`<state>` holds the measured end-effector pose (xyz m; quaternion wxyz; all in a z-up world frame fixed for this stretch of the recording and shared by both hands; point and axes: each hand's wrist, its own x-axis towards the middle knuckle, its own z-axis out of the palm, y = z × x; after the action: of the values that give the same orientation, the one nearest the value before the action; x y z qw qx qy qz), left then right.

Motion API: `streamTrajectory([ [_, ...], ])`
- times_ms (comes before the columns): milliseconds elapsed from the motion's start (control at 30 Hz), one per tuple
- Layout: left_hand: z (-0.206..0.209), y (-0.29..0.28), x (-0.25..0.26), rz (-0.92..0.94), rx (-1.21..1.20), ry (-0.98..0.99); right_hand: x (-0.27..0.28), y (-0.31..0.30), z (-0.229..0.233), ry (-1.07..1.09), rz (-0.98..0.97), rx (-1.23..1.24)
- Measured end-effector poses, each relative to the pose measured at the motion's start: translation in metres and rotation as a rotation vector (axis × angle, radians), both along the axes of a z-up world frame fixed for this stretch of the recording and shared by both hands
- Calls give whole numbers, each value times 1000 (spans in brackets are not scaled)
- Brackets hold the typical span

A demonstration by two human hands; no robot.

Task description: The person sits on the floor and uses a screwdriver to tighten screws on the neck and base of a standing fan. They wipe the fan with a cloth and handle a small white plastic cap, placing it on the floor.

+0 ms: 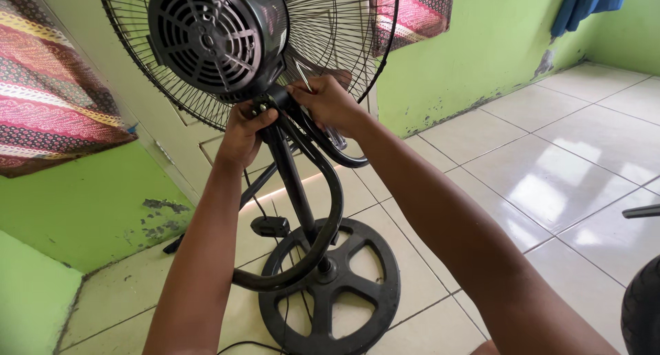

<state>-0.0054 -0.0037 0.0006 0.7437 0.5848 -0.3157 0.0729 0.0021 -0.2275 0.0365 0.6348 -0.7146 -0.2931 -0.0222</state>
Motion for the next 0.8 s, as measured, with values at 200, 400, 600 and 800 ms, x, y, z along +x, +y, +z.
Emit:
streamTrajectory([
  [200, 0, 4, 3, 11, 47, 31, 15, 3, 2, 60, 5, -36],
  [400, 0, 6, 2, 2, 85, 47, 18, -1, 0, 75, 97, 13],
  [600, 2, 1, 1, -18, 44, 8, 8, -3, 7, 65, 88, 17],
  [800, 0, 3, 2, -49, 52, 13, 6, -1, 10, 70, 34, -18],
])
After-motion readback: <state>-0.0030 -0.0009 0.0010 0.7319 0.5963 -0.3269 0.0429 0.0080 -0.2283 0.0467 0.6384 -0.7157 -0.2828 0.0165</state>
